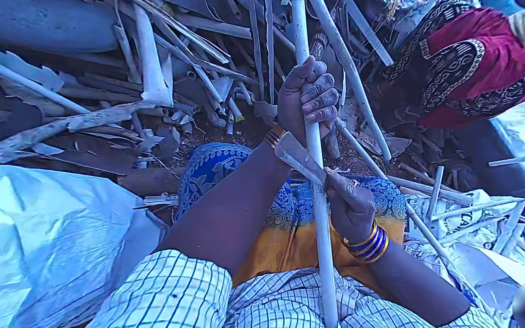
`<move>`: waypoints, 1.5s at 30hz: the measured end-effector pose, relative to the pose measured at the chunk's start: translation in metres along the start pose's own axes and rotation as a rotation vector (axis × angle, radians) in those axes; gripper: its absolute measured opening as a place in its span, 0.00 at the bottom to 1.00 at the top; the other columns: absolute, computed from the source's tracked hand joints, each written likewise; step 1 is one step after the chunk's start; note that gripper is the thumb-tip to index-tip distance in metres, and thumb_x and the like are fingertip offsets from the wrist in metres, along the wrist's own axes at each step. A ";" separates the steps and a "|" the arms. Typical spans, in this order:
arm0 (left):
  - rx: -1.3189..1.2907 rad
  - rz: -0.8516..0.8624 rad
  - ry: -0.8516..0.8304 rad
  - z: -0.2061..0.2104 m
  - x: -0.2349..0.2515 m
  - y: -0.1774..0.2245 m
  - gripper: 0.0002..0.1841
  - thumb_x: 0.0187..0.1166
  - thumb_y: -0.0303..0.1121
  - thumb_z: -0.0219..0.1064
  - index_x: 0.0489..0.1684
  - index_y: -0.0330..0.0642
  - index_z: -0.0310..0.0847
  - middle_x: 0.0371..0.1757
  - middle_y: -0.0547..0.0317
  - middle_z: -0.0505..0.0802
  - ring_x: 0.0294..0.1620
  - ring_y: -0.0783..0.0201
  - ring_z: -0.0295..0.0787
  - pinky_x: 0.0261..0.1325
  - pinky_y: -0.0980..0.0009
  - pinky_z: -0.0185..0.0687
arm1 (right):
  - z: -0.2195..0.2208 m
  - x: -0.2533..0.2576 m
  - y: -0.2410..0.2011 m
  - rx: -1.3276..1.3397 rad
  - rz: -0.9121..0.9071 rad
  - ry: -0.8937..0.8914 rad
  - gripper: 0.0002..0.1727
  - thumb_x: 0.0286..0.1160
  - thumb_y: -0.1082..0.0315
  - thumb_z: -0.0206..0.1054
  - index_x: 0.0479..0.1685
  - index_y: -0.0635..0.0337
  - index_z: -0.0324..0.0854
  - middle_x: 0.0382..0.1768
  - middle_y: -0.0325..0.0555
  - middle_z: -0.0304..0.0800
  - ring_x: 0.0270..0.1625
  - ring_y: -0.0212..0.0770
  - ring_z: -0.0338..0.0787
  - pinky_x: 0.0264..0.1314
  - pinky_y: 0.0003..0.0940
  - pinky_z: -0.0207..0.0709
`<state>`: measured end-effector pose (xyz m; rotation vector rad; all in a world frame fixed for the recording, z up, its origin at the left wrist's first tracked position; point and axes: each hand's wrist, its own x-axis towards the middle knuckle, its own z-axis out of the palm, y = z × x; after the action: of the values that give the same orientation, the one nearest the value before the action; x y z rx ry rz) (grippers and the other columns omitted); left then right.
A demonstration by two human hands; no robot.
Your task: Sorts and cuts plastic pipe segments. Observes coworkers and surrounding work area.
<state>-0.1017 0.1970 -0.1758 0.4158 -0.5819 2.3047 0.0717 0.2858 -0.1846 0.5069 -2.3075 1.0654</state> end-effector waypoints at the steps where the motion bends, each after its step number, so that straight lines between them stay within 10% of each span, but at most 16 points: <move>1: 0.005 -0.003 0.015 0.000 0.001 0.000 0.22 0.86 0.36 0.44 0.16 0.44 0.71 0.08 0.66 0.77 0.06 0.75 0.73 0.11 0.82 0.71 | -0.002 0.006 0.004 -0.024 -0.012 -0.012 0.15 0.86 0.71 0.57 0.59 0.62 0.88 0.30 0.49 0.88 0.33 0.29 0.85 0.40 0.20 0.79; 8: 0.215 0.021 0.133 0.003 0.002 0.001 0.28 0.93 0.40 0.35 0.13 0.50 0.66 0.08 0.68 0.74 0.05 0.76 0.69 0.10 0.82 0.68 | -0.023 0.027 -0.001 -0.303 -0.116 -0.183 0.17 0.84 0.68 0.58 0.58 0.53 0.93 0.24 0.48 0.86 0.24 0.38 0.82 0.24 0.31 0.71; 29: 0.314 0.081 0.163 0.010 0.002 0.014 0.29 0.93 0.40 0.34 0.12 0.51 0.67 0.08 0.69 0.74 0.05 0.76 0.69 0.10 0.83 0.67 | -0.028 -0.004 -0.010 -0.232 -0.027 -0.202 0.17 0.87 0.67 0.56 0.58 0.54 0.92 0.25 0.51 0.86 0.28 0.39 0.84 0.32 0.29 0.76; 32: 0.362 0.169 0.151 0.020 0.007 0.034 0.29 0.93 0.42 0.36 0.14 0.50 0.70 0.08 0.68 0.75 0.06 0.75 0.71 0.10 0.83 0.68 | -0.051 -0.007 -0.004 -0.190 0.157 -0.153 0.18 0.88 0.67 0.56 0.58 0.63 0.91 0.27 0.46 0.91 0.28 0.29 0.86 0.34 0.23 0.79; 36: 0.404 0.283 0.113 0.030 0.003 0.051 0.27 0.93 0.41 0.39 0.18 0.48 0.73 0.10 0.68 0.77 0.07 0.74 0.74 0.12 0.81 0.72 | -0.091 0.028 -0.015 -0.071 0.628 0.092 0.27 0.84 0.70 0.50 0.81 0.71 0.65 0.31 0.29 0.82 0.29 0.15 0.81 0.35 0.13 0.78; 42: 0.478 0.322 0.079 0.057 -0.005 0.055 0.27 0.93 0.41 0.40 0.18 0.47 0.76 0.11 0.69 0.78 0.09 0.75 0.75 0.15 0.81 0.74 | -0.090 0.028 -0.045 -0.273 0.218 0.402 0.29 0.85 0.66 0.58 0.76 0.83 0.64 0.44 0.44 0.89 0.40 0.15 0.85 0.46 0.14 0.81; 45: 0.594 0.340 0.207 0.072 -0.002 0.044 0.29 0.94 0.44 0.37 0.18 0.50 0.75 0.10 0.71 0.76 0.08 0.77 0.73 0.12 0.84 0.70 | -0.065 0.000 -0.037 -0.294 0.020 0.030 0.23 0.84 0.67 0.56 0.72 0.71 0.78 0.41 0.56 0.93 0.39 0.39 0.92 0.45 0.32 0.86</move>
<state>-0.1225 0.1306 -0.1280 0.3613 0.1649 2.7901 0.1121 0.3139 -0.1276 0.3495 -2.3918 0.7180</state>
